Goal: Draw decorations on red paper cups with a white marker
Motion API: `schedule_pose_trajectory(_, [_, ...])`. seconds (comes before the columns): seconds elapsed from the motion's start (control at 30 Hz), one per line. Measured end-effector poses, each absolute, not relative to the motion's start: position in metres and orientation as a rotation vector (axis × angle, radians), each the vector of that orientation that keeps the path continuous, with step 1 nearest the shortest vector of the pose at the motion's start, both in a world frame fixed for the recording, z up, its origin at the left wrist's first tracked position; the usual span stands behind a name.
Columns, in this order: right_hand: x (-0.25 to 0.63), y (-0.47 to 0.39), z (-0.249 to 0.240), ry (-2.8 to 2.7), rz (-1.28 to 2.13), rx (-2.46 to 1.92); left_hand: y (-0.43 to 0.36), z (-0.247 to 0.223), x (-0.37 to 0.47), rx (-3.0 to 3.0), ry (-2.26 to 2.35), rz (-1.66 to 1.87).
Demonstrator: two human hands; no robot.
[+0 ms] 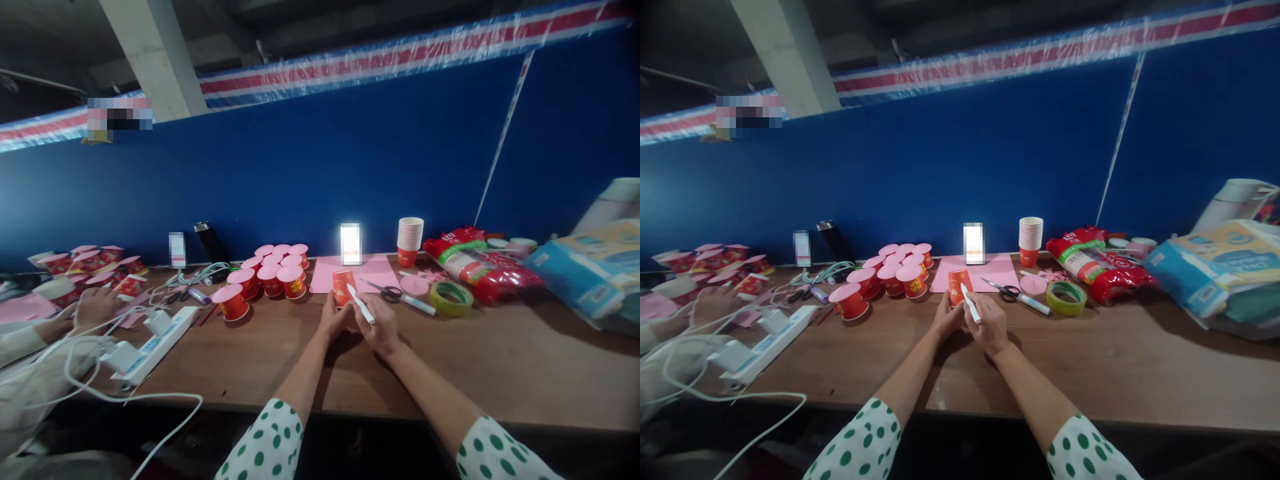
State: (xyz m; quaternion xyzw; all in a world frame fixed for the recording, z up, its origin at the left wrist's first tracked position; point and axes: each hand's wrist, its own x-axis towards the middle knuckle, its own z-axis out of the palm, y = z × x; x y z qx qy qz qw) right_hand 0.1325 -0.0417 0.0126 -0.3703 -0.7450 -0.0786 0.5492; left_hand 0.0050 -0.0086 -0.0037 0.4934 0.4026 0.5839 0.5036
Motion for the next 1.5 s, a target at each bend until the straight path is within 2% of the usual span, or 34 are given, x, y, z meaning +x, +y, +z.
schedule_pose_trajectory(1.5, [0.1323, -0.0421, 0.0128, -1.775, -0.164, -0.883, -0.0059, -0.0060, 0.0026, 1.224, 1.021, 1.404])
